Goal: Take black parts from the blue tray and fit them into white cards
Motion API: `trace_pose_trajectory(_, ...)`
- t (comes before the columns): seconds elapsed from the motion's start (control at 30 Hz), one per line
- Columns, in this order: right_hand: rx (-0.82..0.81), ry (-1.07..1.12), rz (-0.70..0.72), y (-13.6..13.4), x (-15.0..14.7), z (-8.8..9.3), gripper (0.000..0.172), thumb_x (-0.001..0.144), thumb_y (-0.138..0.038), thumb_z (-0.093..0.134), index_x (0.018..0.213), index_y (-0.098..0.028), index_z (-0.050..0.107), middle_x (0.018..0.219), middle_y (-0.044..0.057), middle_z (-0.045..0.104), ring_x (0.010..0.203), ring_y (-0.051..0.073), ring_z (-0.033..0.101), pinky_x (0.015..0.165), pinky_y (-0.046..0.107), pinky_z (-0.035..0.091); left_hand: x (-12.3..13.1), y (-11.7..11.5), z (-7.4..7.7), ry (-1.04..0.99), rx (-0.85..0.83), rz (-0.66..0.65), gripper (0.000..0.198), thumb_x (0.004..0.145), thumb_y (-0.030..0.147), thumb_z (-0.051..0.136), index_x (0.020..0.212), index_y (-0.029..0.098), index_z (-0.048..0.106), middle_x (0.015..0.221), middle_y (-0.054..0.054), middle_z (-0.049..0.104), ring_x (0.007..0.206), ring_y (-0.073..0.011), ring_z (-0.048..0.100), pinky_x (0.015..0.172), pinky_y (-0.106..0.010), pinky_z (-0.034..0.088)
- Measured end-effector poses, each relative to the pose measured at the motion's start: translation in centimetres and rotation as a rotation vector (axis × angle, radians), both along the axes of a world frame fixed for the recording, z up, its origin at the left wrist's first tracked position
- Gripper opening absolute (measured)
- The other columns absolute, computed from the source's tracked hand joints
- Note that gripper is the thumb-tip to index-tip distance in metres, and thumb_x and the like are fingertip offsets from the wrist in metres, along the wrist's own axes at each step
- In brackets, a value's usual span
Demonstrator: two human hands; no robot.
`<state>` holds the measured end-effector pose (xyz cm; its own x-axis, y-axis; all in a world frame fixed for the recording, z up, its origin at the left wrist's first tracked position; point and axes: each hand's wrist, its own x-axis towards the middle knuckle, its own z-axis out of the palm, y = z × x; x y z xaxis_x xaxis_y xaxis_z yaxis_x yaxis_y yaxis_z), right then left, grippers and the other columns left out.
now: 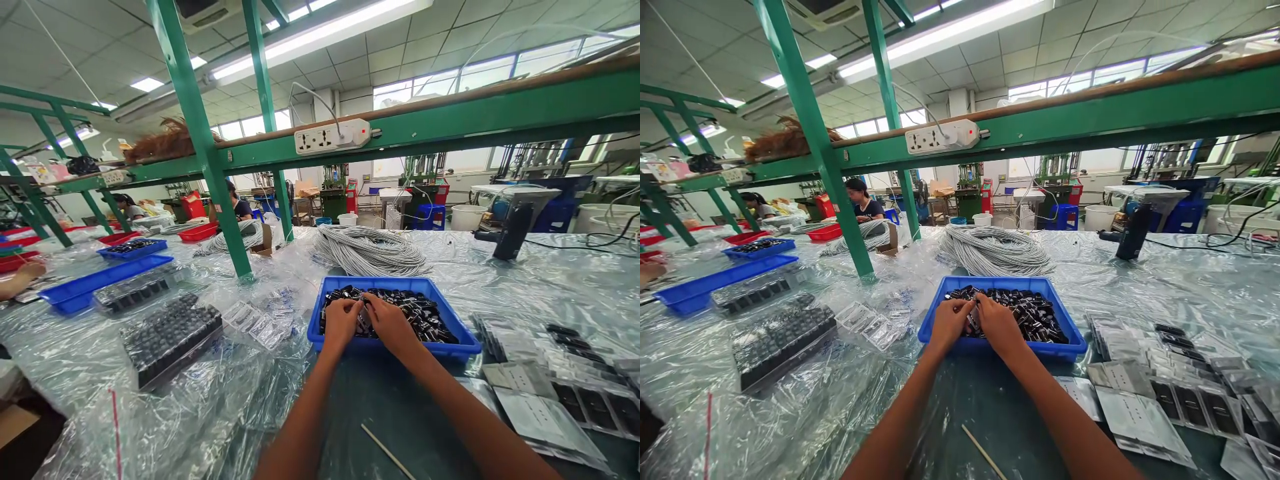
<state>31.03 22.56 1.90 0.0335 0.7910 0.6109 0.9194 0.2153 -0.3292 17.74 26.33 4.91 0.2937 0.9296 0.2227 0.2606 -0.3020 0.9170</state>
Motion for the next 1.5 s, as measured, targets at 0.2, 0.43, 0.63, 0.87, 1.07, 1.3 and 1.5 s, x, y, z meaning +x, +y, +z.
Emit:
trace_pose_trajectory(0.2, 0.069, -0.164, -0.054, -0.1, -1.2, -1.1, 0.029, 0.095, -0.011, 0.04, 0.115, -0.01, 0.061, 0.118, 0.02, 0.069, 0.096, 0.029, 0.072, 0.072, 0.035, 0.057, 0.6, -0.3, -0.8, 0.004, 0.146, 0.18, 0.017, 0.08, 0.023, 0.061, 0.073, 0.017, 0.074, 0.08, -0.008, 0.07, 0.076, -0.0204, 0.064, 0.076, -0.031, 0.045)
trace_pose_trajectory(0.43, 0.162, 0.355, -0.09, -0.1, 0.4, 0.6, 0.018, 0.091, -0.026, 0.048, 0.1, -0.018, 0.061, 0.085, 0.009, 0.074, 0.076, 0.024, 0.072, 0.069, 0.034, 0.058, -0.1, 1.6, -1.8, -0.246, -0.144, 0.148, 0.023, 0.084, 0.034, 0.058, 0.072, 0.018, 0.069, 0.065, -0.006, 0.069, 0.053, -0.0189, 0.064, 0.059, -0.029, 0.048)
trace_pose_trajectory(0.63, 0.266, 0.019, 0.005, -0.4, 0.6, 1.5, 0.029, 0.092, -0.023, 0.045, 0.112, -0.017, 0.064, 0.116, 0.016, 0.066, 0.11, 0.031, 0.062, 0.09, 0.047, 0.054, 0.4, 1.2, -1.9, -0.433, -0.209, -0.009, 0.017, 0.078, 0.031, 0.065, 0.079, 0.016, 0.074, 0.084, -0.007, 0.073, 0.068, -0.0186, 0.068, 0.072, -0.032, 0.054)
trace_pose_trajectory(0.87, 0.213, -0.06, 0.111, -0.3, -1.8, 0.5, 0.032, 0.094, -0.02, 0.044, 0.116, -0.013, 0.066, 0.119, 0.017, 0.068, 0.11, 0.03, 0.063, 0.094, 0.049, 0.054, 0.6, 1.0, -2.7, -0.577, -0.219, -0.042, 0.042, 0.062, 0.046, 0.079, 0.087, 0.013, 0.073, 0.081, -0.007, 0.071, 0.073, -0.0172, 0.064, 0.072, -0.029, 0.051)
trace_pose_trajectory(1.07, 0.223, 0.221, 0.149, -0.3, -1.6, 0.9, 0.025, 0.093, -0.025, 0.049, 0.104, -0.015, 0.069, 0.11, 0.014, 0.073, 0.102, 0.027, 0.068, 0.09, 0.044, 0.056, 0.5, 1.1, -2.5, -0.658, -0.229, -0.076, 0.043, 0.059, 0.046, 0.081, 0.084, 0.013, 0.072, 0.073, -0.003, 0.067, 0.059, -0.0098, 0.056, 0.063, -0.024, 0.047)
trace_pose_trajectory(1.3, 0.05, 0.433, 0.172, -0.9, -0.2, 2.5, 0.014, 0.086, -0.031, 0.059, 0.082, -0.021, 0.068, 0.079, 0.004, 0.075, 0.073, 0.023, 0.072, 0.068, 0.034, 0.057, 0.2, 0.7, -1.6, -0.557, -0.19, -0.129, 0.034, 0.057, 0.039, 0.081, 0.078, 0.013, 0.073, 0.069, -0.001, 0.067, 0.052, -0.0083, 0.052, 0.056, -0.024, 0.045)
trace_pose_trajectory(1.5, 0.12, 0.264, 0.107, -0.7, -0.5, 1.7, 0.02, 0.085, -0.02, 0.052, 0.088, -0.017, 0.072, 0.086, 0.01, 0.076, 0.074, 0.024, 0.072, 0.071, 0.035, 0.056, 0.6, 0.5, -1.2, -0.422, -0.146, -0.013, 0.026, 0.066, 0.034, 0.075, 0.081, 0.013, 0.071, 0.065, -0.002, 0.067, 0.055, -0.0132, 0.06, 0.059, -0.026, 0.05)
